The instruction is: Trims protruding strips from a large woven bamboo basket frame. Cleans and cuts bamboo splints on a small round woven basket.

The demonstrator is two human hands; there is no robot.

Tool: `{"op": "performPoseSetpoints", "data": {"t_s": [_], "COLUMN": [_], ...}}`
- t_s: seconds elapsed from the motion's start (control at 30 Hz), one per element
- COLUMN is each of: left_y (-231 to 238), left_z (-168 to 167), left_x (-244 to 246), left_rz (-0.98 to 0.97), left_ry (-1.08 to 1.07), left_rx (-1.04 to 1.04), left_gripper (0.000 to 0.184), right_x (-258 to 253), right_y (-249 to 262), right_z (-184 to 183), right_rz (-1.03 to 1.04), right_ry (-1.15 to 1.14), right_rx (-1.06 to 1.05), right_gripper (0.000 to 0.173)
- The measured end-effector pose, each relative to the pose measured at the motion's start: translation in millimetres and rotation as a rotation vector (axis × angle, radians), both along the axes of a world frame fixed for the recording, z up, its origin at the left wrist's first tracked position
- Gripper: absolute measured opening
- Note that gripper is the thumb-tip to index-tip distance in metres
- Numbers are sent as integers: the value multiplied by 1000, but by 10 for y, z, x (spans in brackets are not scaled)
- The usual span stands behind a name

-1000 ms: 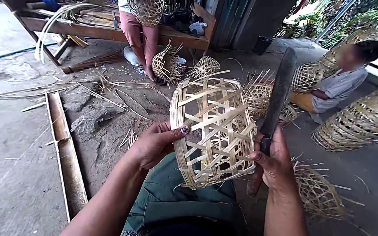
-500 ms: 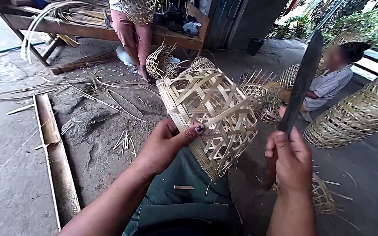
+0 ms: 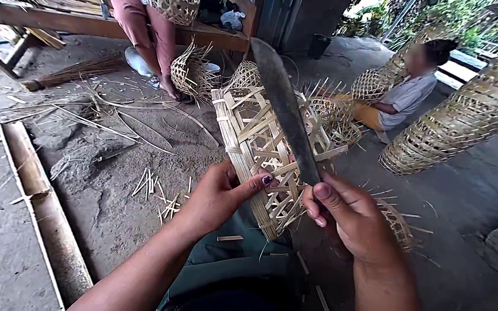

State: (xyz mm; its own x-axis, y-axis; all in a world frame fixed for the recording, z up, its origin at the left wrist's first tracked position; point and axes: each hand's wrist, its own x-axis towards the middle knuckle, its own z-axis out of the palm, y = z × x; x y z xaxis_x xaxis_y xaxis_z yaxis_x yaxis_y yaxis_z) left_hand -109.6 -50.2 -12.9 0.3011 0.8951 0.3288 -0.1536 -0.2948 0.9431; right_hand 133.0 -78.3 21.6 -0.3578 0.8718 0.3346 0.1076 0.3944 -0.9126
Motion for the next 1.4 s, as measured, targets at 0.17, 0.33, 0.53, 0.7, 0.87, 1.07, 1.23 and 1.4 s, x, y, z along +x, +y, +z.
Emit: {"op": "performPoseSetpoints", "data": {"t_s": [0.17, 0.33, 0.53, 0.7, 0.87, 1.07, 1.23, 1.4], "left_y": [-31, 19, 136, 245, 134, 144, 168, 184], "left_z": [4, 42, -2, -168, -90, -149, -199, -303], "left_x": [51, -66, -591, -726, -329, -375, -386, -588], "left_rz": [1, -97, -345, -252, 226, 409, 547, 125], "left_ry": [27, 24, 12, -88, 148, 298, 501, -18], "left_rx": [-5, 11, -18, -92, -17, -25, -36, -98], "left_gripper": [15, 18, 9, 7, 7, 12, 20, 4], "right_x": [-210, -45, 758, 984, 152, -238, -301, -323], "right_y": [-76, -107, -50, 61, -22, 69, 89, 41], "right_z": [-100, -42, 411, 190, -164, -310, -333, -303], "right_rz": [-563, -578, -813, -662, -367, -441, -416, -375], "right_ry": [-857, -1034, -912, -282, -36, 64, 53, 90], "right_rx": [632, 867, 460, 1, 113, 202, 143, 153], "right_gripper": [46, 44, 51, 58, 81, 105, 108, 109]}}
